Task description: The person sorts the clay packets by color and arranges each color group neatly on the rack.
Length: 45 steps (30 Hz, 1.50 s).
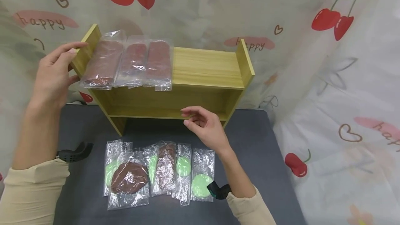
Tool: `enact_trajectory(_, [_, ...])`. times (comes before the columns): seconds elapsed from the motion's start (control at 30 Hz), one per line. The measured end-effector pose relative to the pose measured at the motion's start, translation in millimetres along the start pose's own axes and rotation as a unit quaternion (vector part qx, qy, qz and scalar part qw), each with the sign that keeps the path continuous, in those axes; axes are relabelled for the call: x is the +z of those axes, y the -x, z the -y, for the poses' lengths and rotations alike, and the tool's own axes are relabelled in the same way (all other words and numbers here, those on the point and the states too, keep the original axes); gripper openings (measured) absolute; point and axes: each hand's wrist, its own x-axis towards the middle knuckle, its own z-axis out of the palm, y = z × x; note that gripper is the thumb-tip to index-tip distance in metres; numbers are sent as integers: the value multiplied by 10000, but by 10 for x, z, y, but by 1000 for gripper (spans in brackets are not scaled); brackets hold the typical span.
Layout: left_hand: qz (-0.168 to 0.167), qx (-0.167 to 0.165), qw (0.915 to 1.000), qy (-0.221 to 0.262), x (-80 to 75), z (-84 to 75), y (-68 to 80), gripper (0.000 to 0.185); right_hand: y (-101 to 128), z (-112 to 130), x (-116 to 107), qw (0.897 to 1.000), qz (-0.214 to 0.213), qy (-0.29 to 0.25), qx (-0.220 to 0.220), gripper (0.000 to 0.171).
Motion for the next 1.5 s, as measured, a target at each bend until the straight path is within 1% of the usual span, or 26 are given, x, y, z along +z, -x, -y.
enact_trajectory(0.23, [-141,-10,9996,-228,39,-14,-1,33,131,-188,71,9995,-28,8,324,30])
enact_trajectory(0.53, [-336,161,9990,-234,75,9,5,32,297,-439,197,9981,-77,-181,585,30])
enact_trajectory(0.63, [-368,179,9988,-251,77,9,0,31,370,-538,254,9976,-123,-190,655,31])
enact_trajectory(0.8, [-379,112,9990,-211,77,-2,-8,31,480,-709,336,9966,-202,-224,762,31])
enact_trajectory(0.97, [-365,91,9991,-203,71,-1,-7,32,563,-834,409,9944,-254,-302,981,32])
enact_trajectory(1.07, [-340,80,9991,-241,70,0,-3,32,602,-861,451,9916,-317,-302,1213,33])
enact_trajectory(1.2, [-341,74,9989,-317,76,1,8,33,636,-797,500,9877,-342,-311,1494,32])
enact_trajectory(1.3, [-357,59,9988,-330,82,1,17,33,654,-761,538,9855,-369,-358,1618,31])
enact_trajectory(1.5, [-384,1,9985,-395,84,-9,9,33,728,-892,605,9810,-428,-556,1811,35])
